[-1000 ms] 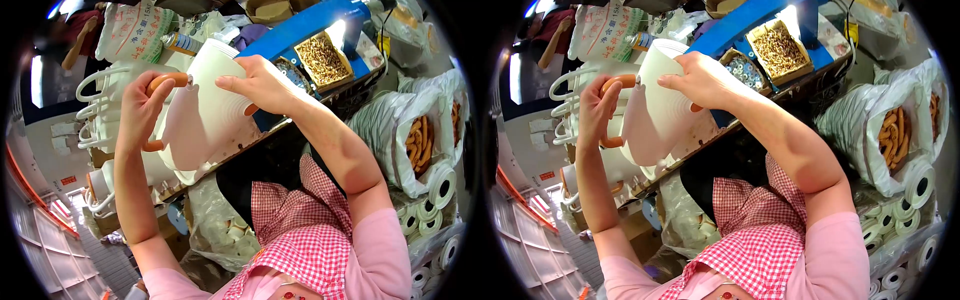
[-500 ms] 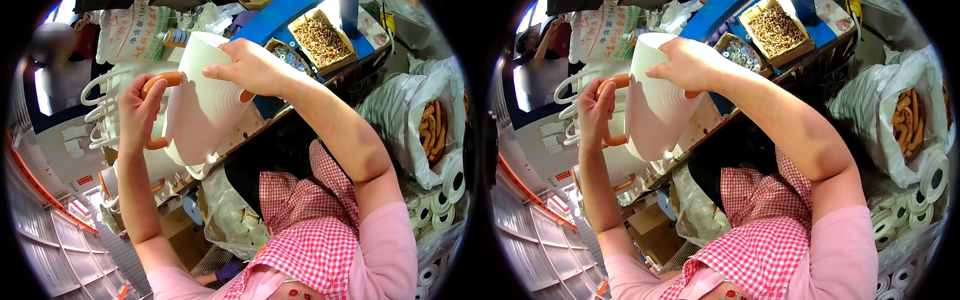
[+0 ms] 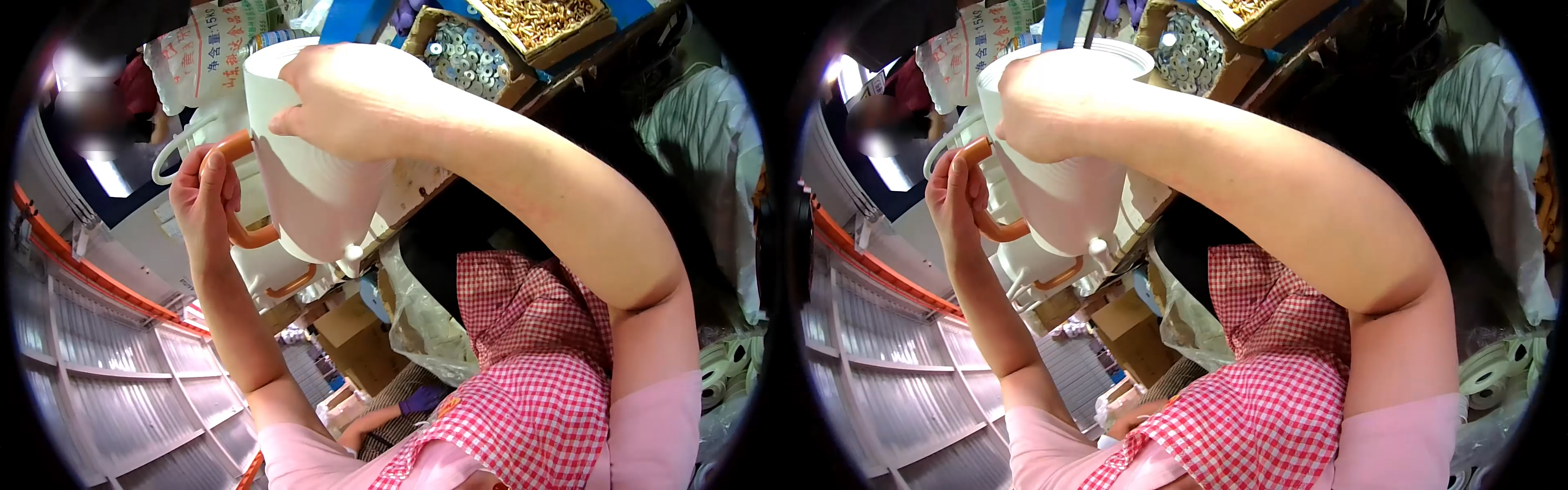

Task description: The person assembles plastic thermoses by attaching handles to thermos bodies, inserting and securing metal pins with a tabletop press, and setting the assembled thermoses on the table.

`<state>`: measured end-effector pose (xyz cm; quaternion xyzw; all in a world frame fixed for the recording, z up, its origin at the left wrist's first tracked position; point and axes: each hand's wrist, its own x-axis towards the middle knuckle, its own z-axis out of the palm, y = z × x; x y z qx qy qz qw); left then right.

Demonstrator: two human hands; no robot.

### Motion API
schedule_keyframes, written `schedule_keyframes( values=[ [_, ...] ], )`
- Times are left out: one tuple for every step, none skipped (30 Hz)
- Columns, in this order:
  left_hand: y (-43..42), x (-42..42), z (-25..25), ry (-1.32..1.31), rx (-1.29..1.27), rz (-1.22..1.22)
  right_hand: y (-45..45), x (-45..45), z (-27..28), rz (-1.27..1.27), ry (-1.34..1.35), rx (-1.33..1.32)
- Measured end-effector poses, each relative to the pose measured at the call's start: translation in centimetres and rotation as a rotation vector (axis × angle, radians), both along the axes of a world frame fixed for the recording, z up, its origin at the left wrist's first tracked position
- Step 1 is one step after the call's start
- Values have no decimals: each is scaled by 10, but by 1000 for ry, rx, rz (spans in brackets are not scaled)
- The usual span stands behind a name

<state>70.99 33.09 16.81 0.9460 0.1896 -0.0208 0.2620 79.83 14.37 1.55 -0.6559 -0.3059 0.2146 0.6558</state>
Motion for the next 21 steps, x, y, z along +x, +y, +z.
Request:
schedule_keyframes(
  values=[
    [-1,0,1,3,22,5,-2,0,0,11,12,4],
    [-2,0,0,1,41,8,-1,-1,0,12,26,12],
    [-1,0,0,11,47,8,-1,-1,0,23,41,2],
    [0,-1,1,23,55,7,-1,-1,1,37,53,-8],
    [0,-1,3,30,63,3,-1,-1,1,36,55,-1],
    [0,0,4,26,70,0,0,-2,0,38,63,9],
    [-3,0,4,51,97,-5,1,-3,0,44,72,19],
    [-4,0,5,76,123,-10,3,-6,-1,45,67,24],
    [-4,0,7,69,127,-10,4,-8,-3,18,54,50],
    [-4,-1,8,87,146,-37,4,-9,-3,-9,43,75],
    [-3,-2,9,106,166,-64,3,-10,-3,-10,62,79],
    [-3,-2,10,125,185,-90,1,-10,-3,-8,60,81],
    [-4,-3,10,127,198,-93,-1,-9,-3,-7,61,84],
    [-4,-4,11,125,200,-90,-2,-10,-2,-6,64,86],
    [-4,-5,11,128,199,-85,-1,-12,-3,-5,61,85],
    [-5,-5,10,126,198,-80,0,-14,-4,-30,52,95],
    [-7,-5,9,120,197,-78,2,-15,-4,-52,46,104],
    [-10,-5,9,107,178,-51,2,-15,-4,-50,40,102],
    [-13,-4,8,95,158,-23,2,-16,-3,-60,35,104],
    [-14,-4,9,91,155,-22,2,-16,-3,-71,28,105],
    [-15,-4,9,101,159,-22,3,-16,-3,-69,25,102]
  ],
)
